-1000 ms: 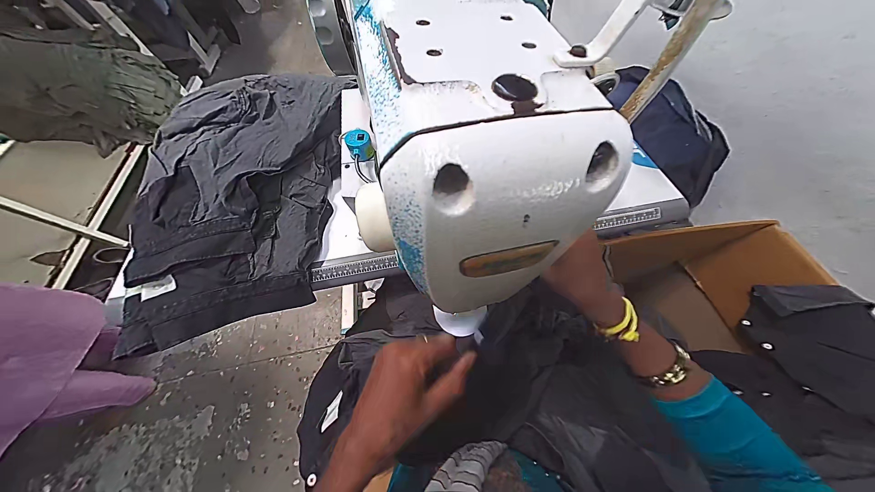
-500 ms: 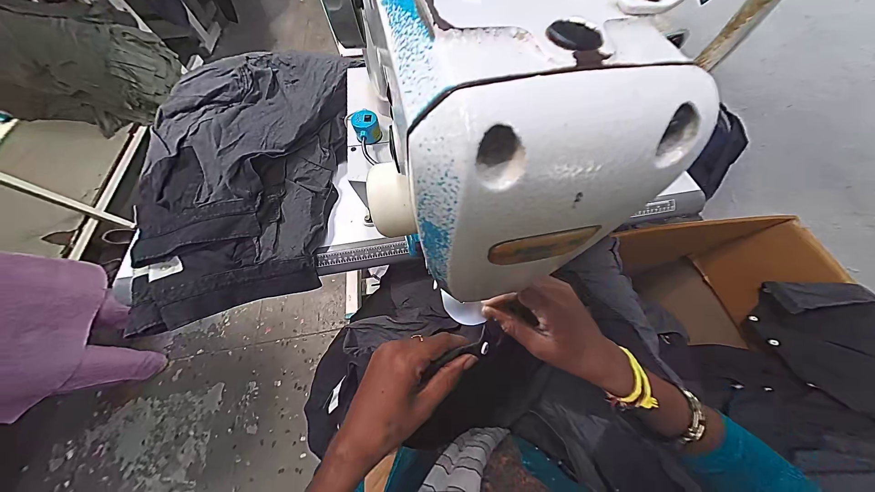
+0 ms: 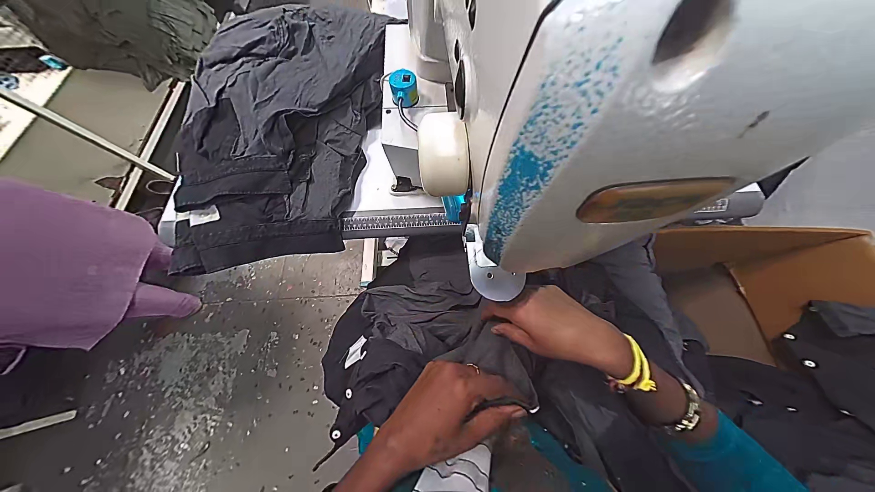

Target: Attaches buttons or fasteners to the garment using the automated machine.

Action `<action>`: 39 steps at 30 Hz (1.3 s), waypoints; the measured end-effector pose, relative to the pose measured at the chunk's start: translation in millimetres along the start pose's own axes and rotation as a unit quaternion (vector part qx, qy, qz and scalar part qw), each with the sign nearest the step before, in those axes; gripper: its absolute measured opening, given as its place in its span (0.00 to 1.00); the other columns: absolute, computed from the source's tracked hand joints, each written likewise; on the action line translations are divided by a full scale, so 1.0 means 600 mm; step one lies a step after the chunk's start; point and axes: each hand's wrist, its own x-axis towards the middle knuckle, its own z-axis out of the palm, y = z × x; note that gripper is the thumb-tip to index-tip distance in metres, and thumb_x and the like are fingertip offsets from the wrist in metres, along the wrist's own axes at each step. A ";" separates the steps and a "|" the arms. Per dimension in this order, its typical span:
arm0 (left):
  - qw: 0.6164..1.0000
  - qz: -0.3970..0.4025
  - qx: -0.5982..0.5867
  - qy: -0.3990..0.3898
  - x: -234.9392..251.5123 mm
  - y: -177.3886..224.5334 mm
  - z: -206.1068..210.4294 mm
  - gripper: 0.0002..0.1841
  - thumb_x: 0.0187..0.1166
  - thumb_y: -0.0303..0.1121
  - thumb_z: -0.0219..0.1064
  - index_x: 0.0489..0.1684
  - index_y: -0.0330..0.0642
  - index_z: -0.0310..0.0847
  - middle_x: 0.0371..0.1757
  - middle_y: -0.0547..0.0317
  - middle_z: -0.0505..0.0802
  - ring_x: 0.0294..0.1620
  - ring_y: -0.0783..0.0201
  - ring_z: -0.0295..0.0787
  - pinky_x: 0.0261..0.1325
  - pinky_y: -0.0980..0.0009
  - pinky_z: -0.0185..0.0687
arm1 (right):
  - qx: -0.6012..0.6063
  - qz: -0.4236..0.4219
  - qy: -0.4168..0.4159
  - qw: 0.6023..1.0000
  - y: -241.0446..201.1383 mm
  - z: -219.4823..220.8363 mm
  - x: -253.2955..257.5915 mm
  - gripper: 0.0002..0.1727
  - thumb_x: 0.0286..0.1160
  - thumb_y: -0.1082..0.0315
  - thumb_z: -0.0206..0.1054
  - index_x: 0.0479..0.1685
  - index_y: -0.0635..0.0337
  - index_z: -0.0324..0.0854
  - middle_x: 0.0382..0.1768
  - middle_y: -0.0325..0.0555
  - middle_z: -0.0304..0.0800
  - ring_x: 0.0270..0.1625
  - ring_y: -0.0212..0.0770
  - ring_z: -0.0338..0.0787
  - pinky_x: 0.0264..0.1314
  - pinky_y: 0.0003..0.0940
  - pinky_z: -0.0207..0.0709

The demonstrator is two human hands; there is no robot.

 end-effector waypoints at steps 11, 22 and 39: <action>0.995 -0.007 0.029 0.096 0.028 -0.012 -0.053 0.15 0.86 0.44 0.64 0.48 0.45 0.94 0.40 0.62 0.98 0.42 0.78 0.92 0.50 0.80 0.85 | -0.092 0.194 0.455 0.864 0.159 -0.094 -0.015 0.11 0.77 0.73 0.69 0.52 0.67 0.91 0.48 0.63 0.90 0.51 0.65 0.91 0.46 0.60 0.83; 0.997 -0.024 0.032 0.071 0.038 -0.009 -0.051 0.14 0.85 0.41 0.65 0.48 0.43 0.94 0.41 0.60 0.98 0.41 0.76 0.93 0.50 0.76 0.86 | -0.182 0.077 0.504 0.841 0.236 -0.071 0.020 0.06 0.76 0.72 0.68 0.39 0.65 0.90 0.40 0.56 0.91 0.48 0.57 0.91 0.49 0.48 0.85; 0.989 0.021 0.107 0.095 0.067 0.014 -0.045 0.17 0.87 0.48 0.60 0.46 0.50 0.94 0.33 0.64 0.96 0.30 0.72 0.90 0.33 0.72 0.83 | -0.182 -0.170 0.480 0.841 0.012 -0.062 0.026 0.10 0.73 0.67 0.67 0.24 0.54 0.86 0.29 0.44 0.93 0.41 0.41 0.93 0.45 0.31 0.83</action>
